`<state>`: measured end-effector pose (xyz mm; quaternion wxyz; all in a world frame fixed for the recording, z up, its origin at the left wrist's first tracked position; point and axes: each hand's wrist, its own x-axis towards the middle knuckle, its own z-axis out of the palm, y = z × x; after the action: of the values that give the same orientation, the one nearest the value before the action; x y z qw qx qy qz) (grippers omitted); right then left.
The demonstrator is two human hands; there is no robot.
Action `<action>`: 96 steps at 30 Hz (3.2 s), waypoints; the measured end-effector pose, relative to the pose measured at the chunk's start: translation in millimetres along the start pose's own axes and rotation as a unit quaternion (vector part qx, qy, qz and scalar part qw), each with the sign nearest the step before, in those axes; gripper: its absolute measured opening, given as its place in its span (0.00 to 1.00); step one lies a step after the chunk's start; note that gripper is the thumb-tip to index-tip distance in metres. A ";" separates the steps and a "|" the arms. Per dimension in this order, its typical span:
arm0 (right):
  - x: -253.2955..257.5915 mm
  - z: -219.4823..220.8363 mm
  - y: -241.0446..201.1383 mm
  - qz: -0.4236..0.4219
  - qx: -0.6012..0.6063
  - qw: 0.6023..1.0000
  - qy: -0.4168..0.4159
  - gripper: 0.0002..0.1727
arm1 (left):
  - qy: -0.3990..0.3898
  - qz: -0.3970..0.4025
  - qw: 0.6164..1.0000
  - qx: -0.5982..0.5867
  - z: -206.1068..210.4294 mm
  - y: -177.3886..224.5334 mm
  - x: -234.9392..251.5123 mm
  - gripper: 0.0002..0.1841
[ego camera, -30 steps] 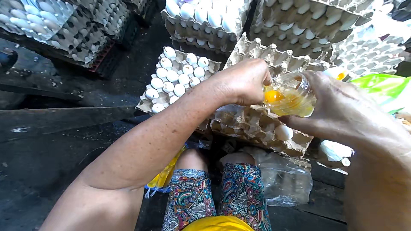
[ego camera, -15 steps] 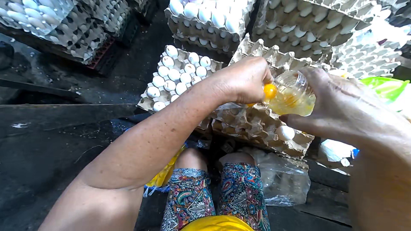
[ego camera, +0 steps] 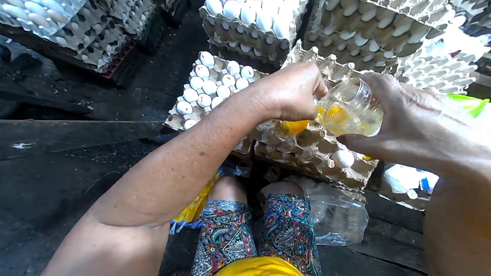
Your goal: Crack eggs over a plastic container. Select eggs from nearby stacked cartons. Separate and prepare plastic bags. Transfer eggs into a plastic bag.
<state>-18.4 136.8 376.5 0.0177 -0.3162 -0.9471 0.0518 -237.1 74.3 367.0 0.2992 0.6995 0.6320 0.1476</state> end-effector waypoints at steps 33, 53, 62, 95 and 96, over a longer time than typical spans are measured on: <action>4.2 -22.5 -23.7 -0.004 -0.037 0.999 0.001 0.51 | 0.042 -0.012 0.987 -0.157 3.3 -15.7 -13.6 0.23; 4.6 -52.5 -60.3 -0.044 -0.099 0.992 -0.067 0.40 | 0.069 0.068 0.949 -0.301 28.5 -76.8 -3.4 0.18; 6.2 -45.9 -71.8 -0.073 -0.156 0.984 -0.050 0.36 | 0.117 0.027 0.921 -0.370 36.7 -64.1 -8.5 0.09; -49.2 93.8 22.7 0.122 0.532 0.804 0.236 0.55 | 0.208 -0.068 0.924 -0.313 -1.1 30.9 -61.1 0.15; -46.7 95.4 21.6 0.126 0.526 0.808 0.233 0.55 | 0.210 -0.067 0.921 -0.320 -2.5 33.2 -62.6 0.15</action>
<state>25.5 117.7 279.2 0.3943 -0.3777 -0.6944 0.4687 -222.0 13.2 399.8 0.3767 0.4750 0.6451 0.4652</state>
